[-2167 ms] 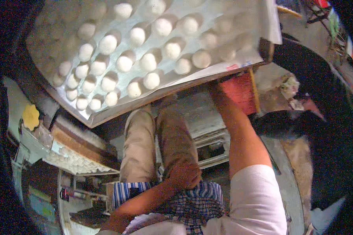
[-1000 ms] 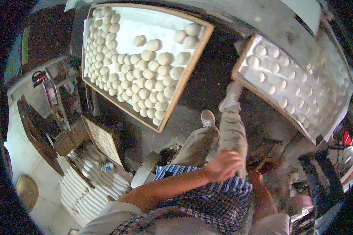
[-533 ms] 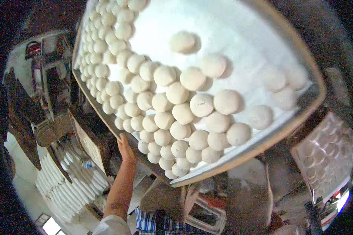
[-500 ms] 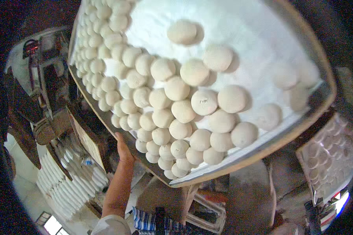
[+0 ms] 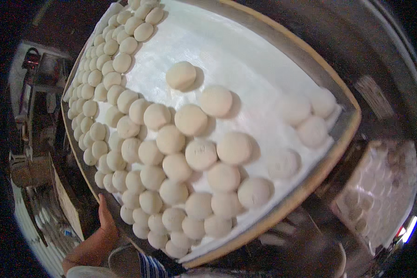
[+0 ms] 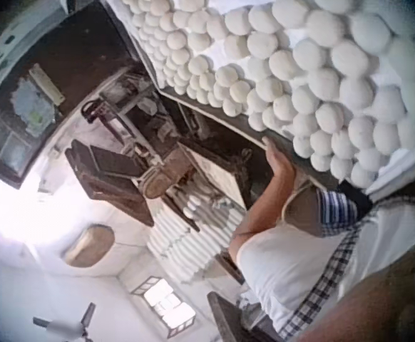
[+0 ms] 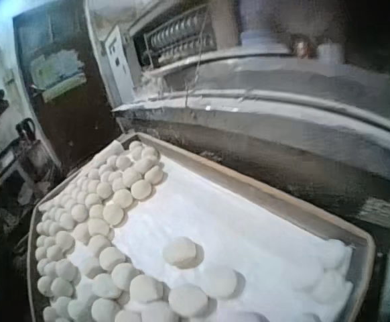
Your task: The person arranges round dough balls on wooden trays lined with paper. They lift and reposition trays, then place individual dough balls into empty spots on the trays.
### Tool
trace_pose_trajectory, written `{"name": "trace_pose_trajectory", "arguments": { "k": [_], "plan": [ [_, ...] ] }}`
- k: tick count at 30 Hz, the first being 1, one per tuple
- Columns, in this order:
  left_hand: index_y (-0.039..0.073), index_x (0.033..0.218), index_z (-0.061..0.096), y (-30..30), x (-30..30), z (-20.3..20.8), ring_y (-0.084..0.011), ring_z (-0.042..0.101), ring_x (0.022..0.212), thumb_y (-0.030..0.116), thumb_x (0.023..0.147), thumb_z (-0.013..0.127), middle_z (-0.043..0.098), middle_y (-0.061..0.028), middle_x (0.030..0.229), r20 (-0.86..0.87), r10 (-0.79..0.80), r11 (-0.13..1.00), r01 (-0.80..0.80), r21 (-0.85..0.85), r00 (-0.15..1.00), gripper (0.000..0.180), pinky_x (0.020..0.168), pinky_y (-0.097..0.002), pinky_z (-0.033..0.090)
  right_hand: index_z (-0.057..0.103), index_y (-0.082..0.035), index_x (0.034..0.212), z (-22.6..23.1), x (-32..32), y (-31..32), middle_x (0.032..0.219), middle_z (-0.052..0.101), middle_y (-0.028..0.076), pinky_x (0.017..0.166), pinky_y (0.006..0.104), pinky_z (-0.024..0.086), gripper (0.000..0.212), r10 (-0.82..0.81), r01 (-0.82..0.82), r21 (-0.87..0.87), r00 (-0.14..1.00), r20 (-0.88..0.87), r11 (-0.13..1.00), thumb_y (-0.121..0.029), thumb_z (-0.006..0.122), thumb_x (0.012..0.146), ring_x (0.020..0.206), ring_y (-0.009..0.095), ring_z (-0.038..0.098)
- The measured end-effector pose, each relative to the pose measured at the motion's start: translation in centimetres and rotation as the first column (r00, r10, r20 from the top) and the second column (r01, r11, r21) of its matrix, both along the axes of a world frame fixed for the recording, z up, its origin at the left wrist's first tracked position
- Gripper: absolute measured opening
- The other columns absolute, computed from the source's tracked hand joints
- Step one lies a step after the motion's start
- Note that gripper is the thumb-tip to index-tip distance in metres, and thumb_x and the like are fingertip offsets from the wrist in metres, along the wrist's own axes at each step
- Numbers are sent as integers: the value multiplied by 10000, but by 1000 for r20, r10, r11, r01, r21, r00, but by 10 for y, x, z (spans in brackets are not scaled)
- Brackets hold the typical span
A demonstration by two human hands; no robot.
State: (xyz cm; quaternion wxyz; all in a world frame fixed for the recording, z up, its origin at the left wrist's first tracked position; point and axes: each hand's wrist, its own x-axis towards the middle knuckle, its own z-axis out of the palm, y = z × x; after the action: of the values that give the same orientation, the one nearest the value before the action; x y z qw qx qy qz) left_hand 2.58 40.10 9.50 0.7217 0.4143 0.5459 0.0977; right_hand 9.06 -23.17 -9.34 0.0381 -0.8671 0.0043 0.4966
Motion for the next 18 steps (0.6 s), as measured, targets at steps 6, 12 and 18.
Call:
{"name": "trace_pose_trajectory", "arguments": {
  "k": [6,12,18],
  "plan": [
    [12,1350,346,12,-12,-19,-333,446,1176,502,930,383,423,-165,1327,135,-132,991,128,41,982,646,1005,-447,346,638,-107,980,36,2,-55,958,635,133,730,433,499,254,30,-30,-12,999,41,999,-263,598,783,883,328,613],
    [-16,1355,329,51,-23,-38,-331,466,1173,603,875,427,418,-173,1340,-168,-134,888,193,418,977,789,948,-443,397,642,-102,958,5,-18,-35,931,638,146,727,442,494,241,9,-16,66,995,95,998,-263,584,789,867,340,614],
    [-14,1311,384,23,-23,-29,-307,546,1022,586,875,458,503,-173,1225,-38,-282,907,280,315,959,746,816,-423,459,645,-97,937,34,0,-31,905,641,158,725,451,489,231,165,-173,106,983,78,979,-263,570,794,852,351,615]
  ]
}}
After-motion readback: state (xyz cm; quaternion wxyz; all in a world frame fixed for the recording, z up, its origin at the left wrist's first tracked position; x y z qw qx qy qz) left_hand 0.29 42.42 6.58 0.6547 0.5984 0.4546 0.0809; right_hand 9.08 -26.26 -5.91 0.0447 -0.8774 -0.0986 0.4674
